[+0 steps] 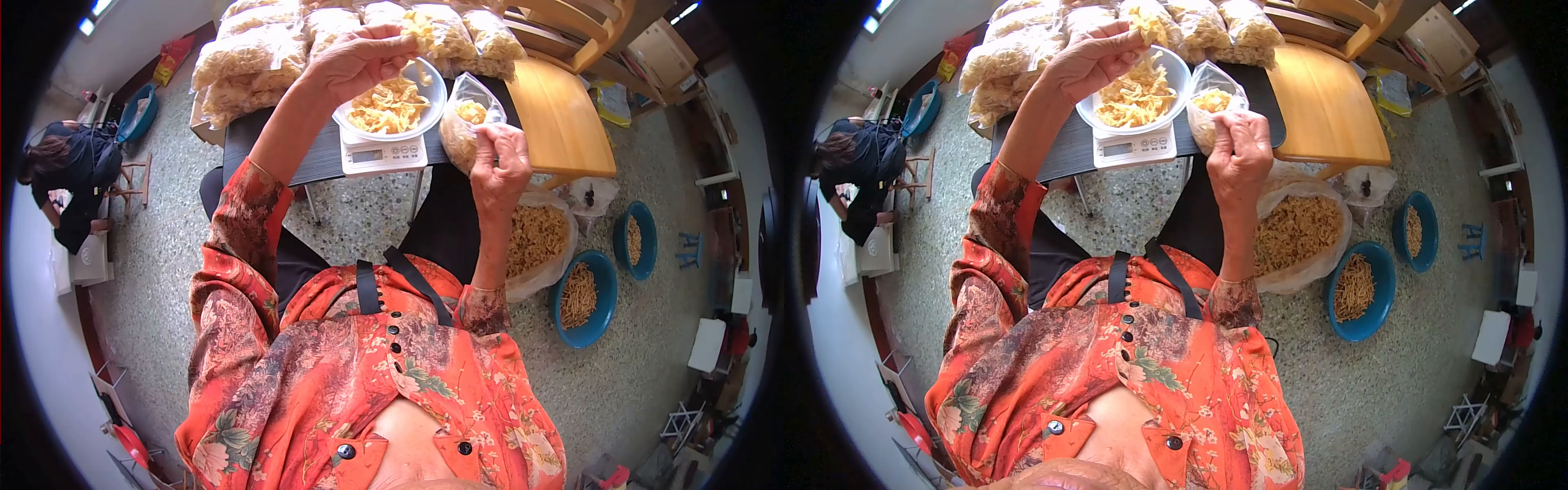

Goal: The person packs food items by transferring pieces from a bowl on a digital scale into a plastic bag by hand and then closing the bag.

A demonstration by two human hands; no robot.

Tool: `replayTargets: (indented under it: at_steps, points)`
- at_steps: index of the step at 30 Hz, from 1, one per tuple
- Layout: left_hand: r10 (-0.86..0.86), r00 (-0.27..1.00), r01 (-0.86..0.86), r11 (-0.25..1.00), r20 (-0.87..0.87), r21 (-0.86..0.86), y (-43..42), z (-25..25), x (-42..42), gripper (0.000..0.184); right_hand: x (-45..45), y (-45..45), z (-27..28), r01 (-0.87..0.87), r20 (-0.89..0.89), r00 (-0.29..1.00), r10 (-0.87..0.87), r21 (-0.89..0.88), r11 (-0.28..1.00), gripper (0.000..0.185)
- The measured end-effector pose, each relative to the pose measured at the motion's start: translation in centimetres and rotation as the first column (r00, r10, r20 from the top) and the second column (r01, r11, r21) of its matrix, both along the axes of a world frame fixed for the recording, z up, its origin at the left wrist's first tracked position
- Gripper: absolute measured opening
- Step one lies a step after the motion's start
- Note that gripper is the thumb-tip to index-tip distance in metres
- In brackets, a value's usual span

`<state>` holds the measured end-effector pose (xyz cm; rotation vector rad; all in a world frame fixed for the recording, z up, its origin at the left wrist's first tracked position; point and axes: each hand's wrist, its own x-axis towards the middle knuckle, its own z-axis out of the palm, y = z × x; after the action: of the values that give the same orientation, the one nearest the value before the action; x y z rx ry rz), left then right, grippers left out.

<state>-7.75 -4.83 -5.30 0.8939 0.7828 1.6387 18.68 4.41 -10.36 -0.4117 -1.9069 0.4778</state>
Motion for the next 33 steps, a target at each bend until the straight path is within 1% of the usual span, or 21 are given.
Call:
replayTargets:
  at_steps: [3, 4, 5, 7, 8, 9, 11, 12, 13, 15, 16, 17, 19, 20, 21, 23, 25, 27, 30, 32, 33]
  points:
    - [0.045, 0.999, -0.047, 0.998, 0.03, 0.045, 1.7, 1.2, 3.8, 0.028, -0.4, -0.3, -0.1, -0.019, -0.011, 1.0, 0.019, -0.021, 1.0, 0.008]
    - [-0.035, 0.999, 0.034, 0.997, 0.022, 0.076, 2.1, 1.3, 4.5, 0.026, -0.4, -0.4, -0.1, -0.024, -0.017, 1.0, 0.024, -0.035, 0.999, 0.008]
    - [0.0, 0.999, 0.002, 0.999, -0.032, 0.046, 2.5, 1.3, 5.5, 0.023, -0.4, -0.5, 0.0, -0.021, -0.015, 1.0, 0.02, -0.033, 0.999, 0.008]
    - [0.118, 0.932, -0.108, 0.993, -0.343, 0.047, 3.1, 1.1, 7.0, 0.022, -0.2, -0.7, 0.2, -0.006, -0.025, 1.0, 0.005, -0.052, 0.999, 0.008]
    - [0.203, 0.87, -0.182, 0.979, -0.449, 0.09, 3.5, 0.7, 7.7, 0.021, 0.0, -0.6, 0.3, -0.001, -0.023, 1.0, 0.0, -0.051, 0.999, 0.008]
    - [0.205, 0.782, -0.21, 0.976, -0.589, 0.062, 3.5, 0.9, 8.2, 0.016, 0.1, -0.5, 0.4, 0.025, -0.02, 0.999, -0.026, -0.056, 0.998, 0.008]
    - [0.202, 0.492, -0.28, 0.958, -0.847, 0.066, 3.6, 1.3, 9.1, 0.012, 0.3, -0.4, 0.4, 0.058, -0.015, 0.998, -0.059, -0.065, 0.996, 0.008]
    - [0.182, 0.433, -0.29, 0.955, -0.883, 0.055, 3.7, 1.4, 9.4, 0.013, 0.3, -0.4, 0.4, 0.074, -0.034, 0.997, -0.075, -0.051, 0.996, 0.008]
    - [0.178, 0.435, -0.287, 0.957, -0.883, 0.052, 3.9, 1.3, 9.4, 0.013, 0.3, -0.3, 0.3, 0.089, -0.054, 0.994, -0.091, -0.038, 0.995, 0.008]
    - [0.292, 0.084, -0.223, 0.937, -0.953, 0.267, 4.4, 1.3, 9.5, 0.017, 0.3, -0.1, 0.1, 0.083, -0.063, 0.994, -0.085, -0.031, 0.996, 0.008]
    - [0.317, 0.031, -0.221, 0.927, -0.948, 0.302, 4.7, 1.3, 9.7, 0.021, 0.3, -0.1, 0.0, 0.074, -0.074, 0.994, -0.076, -0.021, 0.997, 0.008]
    - [0.315, 0.032, -0.22, 0.928, -0.949, 0.301, 5.1, 1.2, 9.8, 0.021, 0.4, -0.1, 0.0, 0.075, -0.073, 0.994, -0.076, -0.023, 0.997, 0.008]
    - [0.394, 0.099, -0.205, 0.907, -0.914, 0.368, 5.4, 1.8, 10.4, 0.022, 0.5, -0.2, 0.1, 0.054, -0.064, 0.996, -0.056, -0.038, 0.998, 0.008]
    - [0.337, 0.132, -0.203, 0.93, -0.932, 0.307, 5.1, 2.1, 10.2, 0.023, 0.6, -0.1, 0.0, 0.057, -0.065, 0.996, -0.059, -0.039, 0.998, 0.008]
    - [0.335, 0.133, -0.2, 0.931, -0.933, 0.306, 4.8, 2.5, 10.1, 0.023, 0.7, 0.1, 0.0, 0.061, -0.054, 0.997, -0.063, -0.038, 0.997, 0.008]
    - [0.161, 0.388, -0.256, 0.965, -0.908, 0.061, 4.3, 3.0, 10.0, 0.022, 1.0, 0.2, -0.1, 0.066, -0.042, 0.997, -0.068, -0.041, 0.997, 0.008]
    - [0.148, 0.36, -0.237, 0.969, -0.921, 0.063, 4.0, 2.2, 9.2, 0.021, 1.1, 0.3, 0.0, 0.099, -0.047, 0.994, -0.102, -0.058, 0.993, 0.004]
    - [0.274, 0.166, -0.102, 0.96, -0.947, 0.26, 3.5, 2.1, 9.2, 0.021, 1.1, 0.3, 0.0, 0.099, -0.049, 0.994, -0.102, -0.062, 0.993, 0.004]
    - [0.212, 0.192, -0.071, 0.977, -0.958, 0.202, 2.2, 2.5, 10.7, 0.023, 1.2, 0.3, -0.2, 0.09, -0.055, 0.994, -0.093, -0.054, 0.994, 0.005]
    - [0.192, 0.111, -0.04, 0.981, -0.975, 0.188, 2.4, 1.5, 11.0, 0.029, 1.0, 0.3, -0.2, 0.069, -0.06, 0.996, -0.071, -0.041, 0.997, 0.007]
    - [0.18, 0.075, -0.023, 0.984, -0.981, 0.179, 2.7, 1.1, 11.2, 0.031, 1.0, 0.3, -0.2, 0.076, -0.076, 0.994, -0.076, 0.002, 0.997, 0.006]
